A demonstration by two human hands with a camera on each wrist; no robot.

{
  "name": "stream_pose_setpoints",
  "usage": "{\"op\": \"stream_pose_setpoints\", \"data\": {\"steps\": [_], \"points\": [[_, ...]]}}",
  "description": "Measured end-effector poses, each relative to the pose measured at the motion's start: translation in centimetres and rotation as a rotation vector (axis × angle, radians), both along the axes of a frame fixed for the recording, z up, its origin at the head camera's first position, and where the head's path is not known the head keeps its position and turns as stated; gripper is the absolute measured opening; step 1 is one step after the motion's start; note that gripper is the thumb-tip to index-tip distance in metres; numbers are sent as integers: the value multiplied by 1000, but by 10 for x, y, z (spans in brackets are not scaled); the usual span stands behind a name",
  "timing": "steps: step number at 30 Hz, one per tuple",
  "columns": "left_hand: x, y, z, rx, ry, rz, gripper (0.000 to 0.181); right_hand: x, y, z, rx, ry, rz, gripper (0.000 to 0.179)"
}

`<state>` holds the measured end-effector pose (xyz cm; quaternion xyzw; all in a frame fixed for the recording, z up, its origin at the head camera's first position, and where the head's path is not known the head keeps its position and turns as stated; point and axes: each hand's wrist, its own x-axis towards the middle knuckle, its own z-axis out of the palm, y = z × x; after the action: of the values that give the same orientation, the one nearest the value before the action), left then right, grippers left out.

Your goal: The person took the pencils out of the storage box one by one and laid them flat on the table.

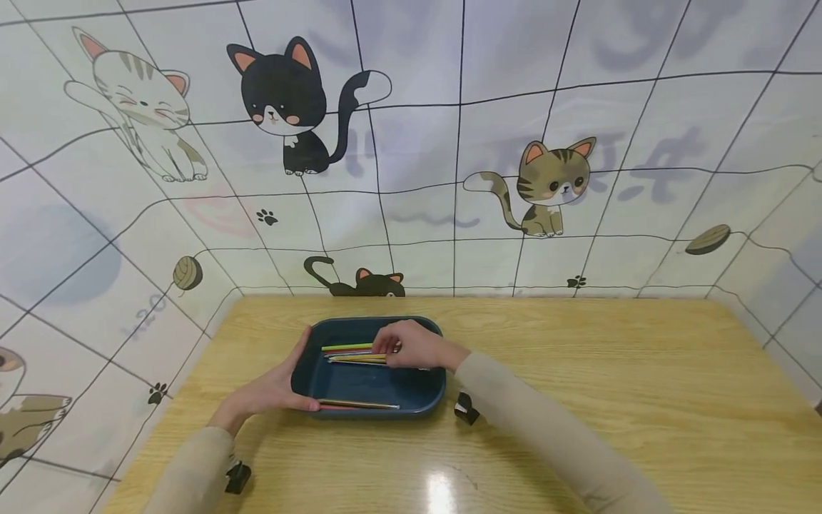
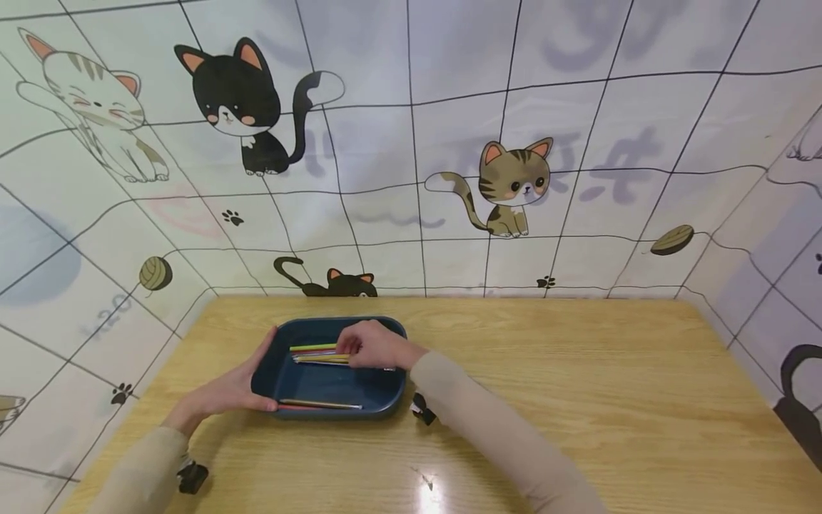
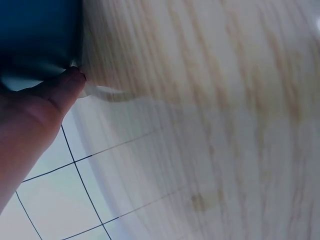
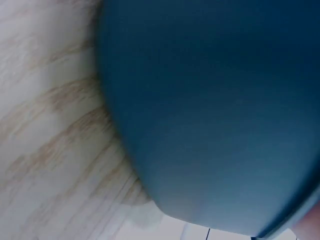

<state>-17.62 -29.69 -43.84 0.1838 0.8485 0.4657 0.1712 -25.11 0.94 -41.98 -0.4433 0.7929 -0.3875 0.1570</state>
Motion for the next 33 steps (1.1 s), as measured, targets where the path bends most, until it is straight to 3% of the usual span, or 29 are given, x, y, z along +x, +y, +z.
{"op": "stream_pose_setpoints", "data": {"steps": [9, 15, 27, 33], "points": [[0, -1, -3, 2, 37, -12, 131, 5, 8, 8, -116, -13, -27, 20], [1, -1, -3, 12, 17, -11, 130, 7, 18, 10, -142, -29, -74, 23], [5, 1, 2, -26, 67, -16, 131, 12, 40, 17, -182, -74, -126, 23], [5, 2, 3, -29, 73, -24, 131, 13, 59, 16, -185, -54, -156, 22]]}}
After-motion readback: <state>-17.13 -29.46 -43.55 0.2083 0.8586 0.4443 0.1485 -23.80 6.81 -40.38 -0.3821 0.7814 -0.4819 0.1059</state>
